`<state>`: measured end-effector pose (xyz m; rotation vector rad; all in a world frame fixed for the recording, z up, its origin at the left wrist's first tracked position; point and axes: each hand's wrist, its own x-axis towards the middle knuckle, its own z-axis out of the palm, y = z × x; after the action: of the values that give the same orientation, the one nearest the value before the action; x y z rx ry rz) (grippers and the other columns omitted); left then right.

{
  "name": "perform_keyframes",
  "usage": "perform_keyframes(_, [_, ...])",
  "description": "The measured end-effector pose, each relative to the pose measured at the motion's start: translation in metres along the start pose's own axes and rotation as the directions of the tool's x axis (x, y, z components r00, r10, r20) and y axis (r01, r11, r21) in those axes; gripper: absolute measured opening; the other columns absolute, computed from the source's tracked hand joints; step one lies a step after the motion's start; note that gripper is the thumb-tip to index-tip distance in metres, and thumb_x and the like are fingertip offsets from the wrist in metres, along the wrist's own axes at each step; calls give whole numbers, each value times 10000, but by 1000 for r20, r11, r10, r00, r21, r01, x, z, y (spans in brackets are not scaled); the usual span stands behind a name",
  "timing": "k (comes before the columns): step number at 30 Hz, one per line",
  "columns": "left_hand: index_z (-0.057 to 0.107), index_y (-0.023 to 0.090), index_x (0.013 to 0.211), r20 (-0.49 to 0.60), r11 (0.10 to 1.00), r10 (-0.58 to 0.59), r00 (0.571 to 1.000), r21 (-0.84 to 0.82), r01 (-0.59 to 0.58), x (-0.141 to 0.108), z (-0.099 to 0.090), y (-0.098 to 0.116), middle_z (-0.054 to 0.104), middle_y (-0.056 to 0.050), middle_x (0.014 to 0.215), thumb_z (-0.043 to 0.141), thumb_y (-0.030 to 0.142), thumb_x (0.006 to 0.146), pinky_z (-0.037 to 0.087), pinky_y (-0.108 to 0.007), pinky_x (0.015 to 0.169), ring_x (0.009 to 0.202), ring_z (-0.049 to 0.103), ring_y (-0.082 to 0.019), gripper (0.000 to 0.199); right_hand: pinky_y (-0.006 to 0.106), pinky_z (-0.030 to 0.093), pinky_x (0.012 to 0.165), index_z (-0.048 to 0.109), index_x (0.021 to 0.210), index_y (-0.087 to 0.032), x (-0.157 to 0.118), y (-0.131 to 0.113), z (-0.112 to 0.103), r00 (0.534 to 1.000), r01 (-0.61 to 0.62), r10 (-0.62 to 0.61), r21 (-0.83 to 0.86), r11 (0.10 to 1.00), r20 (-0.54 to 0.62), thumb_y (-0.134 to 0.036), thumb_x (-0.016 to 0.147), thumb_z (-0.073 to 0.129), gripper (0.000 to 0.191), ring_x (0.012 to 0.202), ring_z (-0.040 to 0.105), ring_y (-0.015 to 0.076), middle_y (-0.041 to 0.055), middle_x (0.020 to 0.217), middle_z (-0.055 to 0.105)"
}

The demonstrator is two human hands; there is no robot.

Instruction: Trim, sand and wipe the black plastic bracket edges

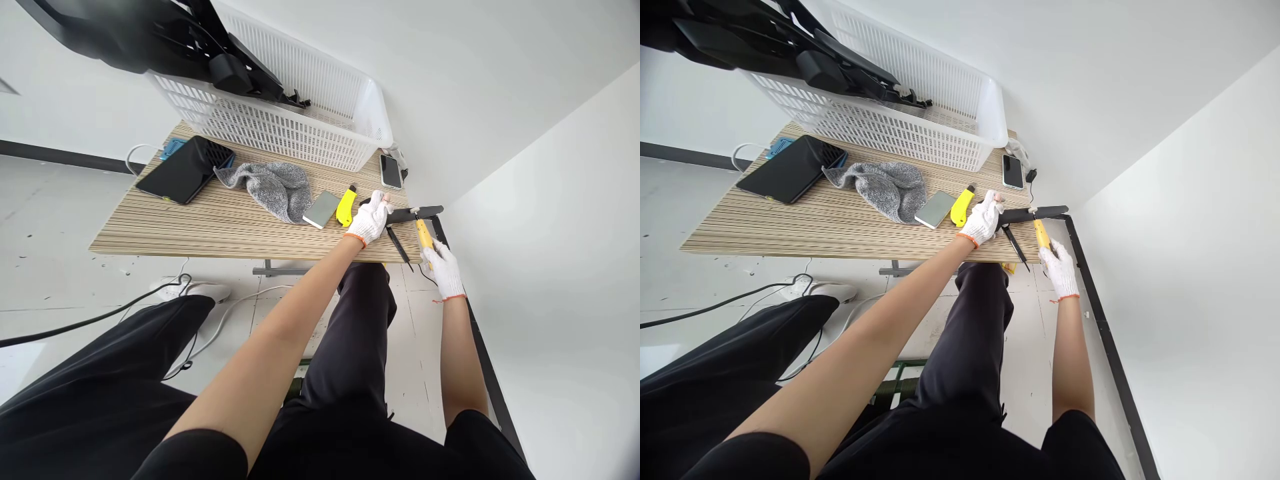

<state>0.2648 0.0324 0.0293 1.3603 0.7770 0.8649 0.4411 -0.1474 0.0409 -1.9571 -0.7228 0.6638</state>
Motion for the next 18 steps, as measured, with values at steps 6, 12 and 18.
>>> perform_keyframes(6, [566, 262, 1050, -25, 1000, -22, 999, -11, 21, 0, 1, 0, 689, -5, 887, 491, 532, 1111, 404, -238, 416, 432, 531, -82, 287, 175, 351, 444, 748, 1325, -263, 35, 12, -20, 997, 5, -11, -79, 997, -81, -429, 842, 729, 511, 614, 582, 79, 22, 1009, 738])
perform_keyframes(12, [560, 257, 1053, 1, 999, -11, 1000, 32, 11, -1, 0, 3, 695, -21, 911, 397, 546, 1130, 441, -260, 418, 408, 535, -90, 341, 168, 296, 390, 716, 1300, -192, 81, 20, -39, 987, -49, 39, -59, 997, -153, -354, 836, 762, 494, 538, 550, 77, 33, 889, 732])
perform_keyframes(18, [589, 255, 1097, 3, 1000, -8, 1000, 30, 8, -1, 1, 2, 698, -25, 902, 399, 544, 1132, 418, -246, 410, 439, 551, -98, 347, 168, 243, 369, 689, 1058, -175, 120, 17, -52, 980, -93, 93, 8, 996, -174, -297, 833, 790, 275, 488, 483, 73, -6, 720, 634])
